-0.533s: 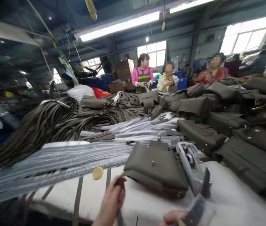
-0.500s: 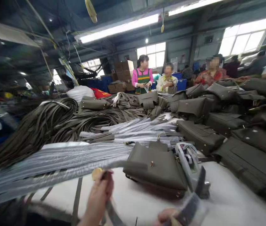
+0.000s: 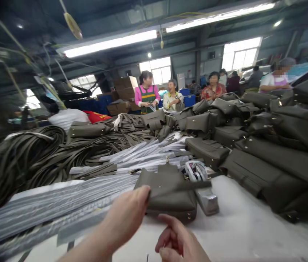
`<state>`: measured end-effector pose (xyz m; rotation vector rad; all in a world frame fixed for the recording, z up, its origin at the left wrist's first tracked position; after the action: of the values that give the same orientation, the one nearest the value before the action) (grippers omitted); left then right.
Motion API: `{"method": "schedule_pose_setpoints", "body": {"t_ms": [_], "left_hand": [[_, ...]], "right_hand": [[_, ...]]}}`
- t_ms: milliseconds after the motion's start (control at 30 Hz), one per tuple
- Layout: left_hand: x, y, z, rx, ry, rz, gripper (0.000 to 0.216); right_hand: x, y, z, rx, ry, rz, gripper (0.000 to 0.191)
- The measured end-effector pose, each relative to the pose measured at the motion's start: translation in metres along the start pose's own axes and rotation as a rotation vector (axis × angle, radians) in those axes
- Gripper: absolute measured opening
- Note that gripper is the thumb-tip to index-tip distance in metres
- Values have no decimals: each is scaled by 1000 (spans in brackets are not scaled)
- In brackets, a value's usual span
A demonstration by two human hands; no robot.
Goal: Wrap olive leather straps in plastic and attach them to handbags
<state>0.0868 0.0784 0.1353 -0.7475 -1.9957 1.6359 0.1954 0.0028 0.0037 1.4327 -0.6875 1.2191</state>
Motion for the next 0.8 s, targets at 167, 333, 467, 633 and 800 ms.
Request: {"method": "schedule_pose_setpoints", "body": {"t_ms": [167, 333, 467, 633, 800], "left_hand": [[-62, 108, 24, 199, 93, 195, 21], [-93, 131, 42, 377, 217, 440, 4], [-102, 135, 44, 447, 275, 512, 12], [-97, 135, 43, 417, 245, 563, 14], [-92, 136, 42, 390, 219, 631, 14]], "right_hand": [[6, -62, 49, -470, -50, -72, 54], [1, -101, 99, -798, -33, -126, 53], [2, -113, 122, -951, -98, -48, 40], [-2, -123, 133, -998, -113, 36, 34], [-2, -128, 137, -998, -104, 121, 32]]}}
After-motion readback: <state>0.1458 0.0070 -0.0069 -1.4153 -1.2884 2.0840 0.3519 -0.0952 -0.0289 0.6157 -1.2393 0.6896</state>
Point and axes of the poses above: each hand's wrist, its own z-axis away from the middle knuckle, its own y-axis out of the palm, x = y × z, the point moved 7 cm from there along -z, towards the middle knuckle, and after that the axes turned 2 degrees about y, right-handed, at the moved point
